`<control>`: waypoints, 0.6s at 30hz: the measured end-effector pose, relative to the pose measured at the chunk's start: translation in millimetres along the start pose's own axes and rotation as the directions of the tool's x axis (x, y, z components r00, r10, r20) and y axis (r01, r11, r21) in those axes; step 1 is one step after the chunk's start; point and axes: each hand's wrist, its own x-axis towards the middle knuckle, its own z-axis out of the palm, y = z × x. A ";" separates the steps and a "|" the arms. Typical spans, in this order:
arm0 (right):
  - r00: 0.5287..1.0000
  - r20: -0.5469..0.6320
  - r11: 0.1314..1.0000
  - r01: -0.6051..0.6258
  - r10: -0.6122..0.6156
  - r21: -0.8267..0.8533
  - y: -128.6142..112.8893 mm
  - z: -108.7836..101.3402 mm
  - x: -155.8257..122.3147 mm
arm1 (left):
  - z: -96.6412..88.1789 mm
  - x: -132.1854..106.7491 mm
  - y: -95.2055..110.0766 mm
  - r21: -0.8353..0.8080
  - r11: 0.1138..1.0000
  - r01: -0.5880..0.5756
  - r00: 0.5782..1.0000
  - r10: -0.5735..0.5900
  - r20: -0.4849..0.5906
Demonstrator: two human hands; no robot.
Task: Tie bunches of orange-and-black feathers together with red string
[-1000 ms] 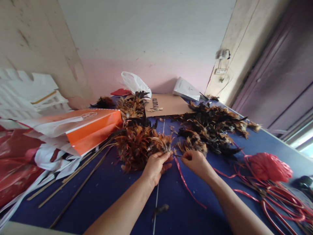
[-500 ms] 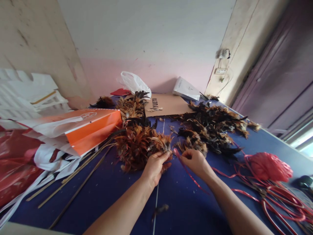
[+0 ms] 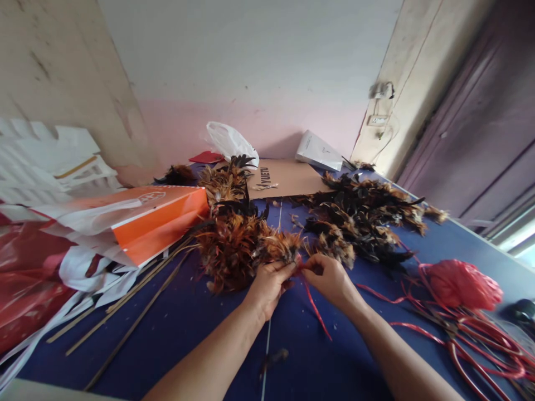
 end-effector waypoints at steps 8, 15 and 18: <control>0.998 0.015 0.974 -0.068 0.067 0.217 2.7 -0.1 2.2 | 3.1 -2.5 0.5 0.002 1.000 -0.018 1.000 0.018 -0.003; 0.987 0.101 0.923 -0.151 0.123 0.354 4.5 -2.0 1.5 | 3.5 -4.0 0.0 -0.037 0.999 -0.005 1.000 0.005 0.009; 0.980 0.128 0.903 -0.188 0.150 0.387 6.1 -2.1 1.6 | 3.0 -3.5 -0.5 -0.049 0.999 -0.003 0.999 0.004 0.037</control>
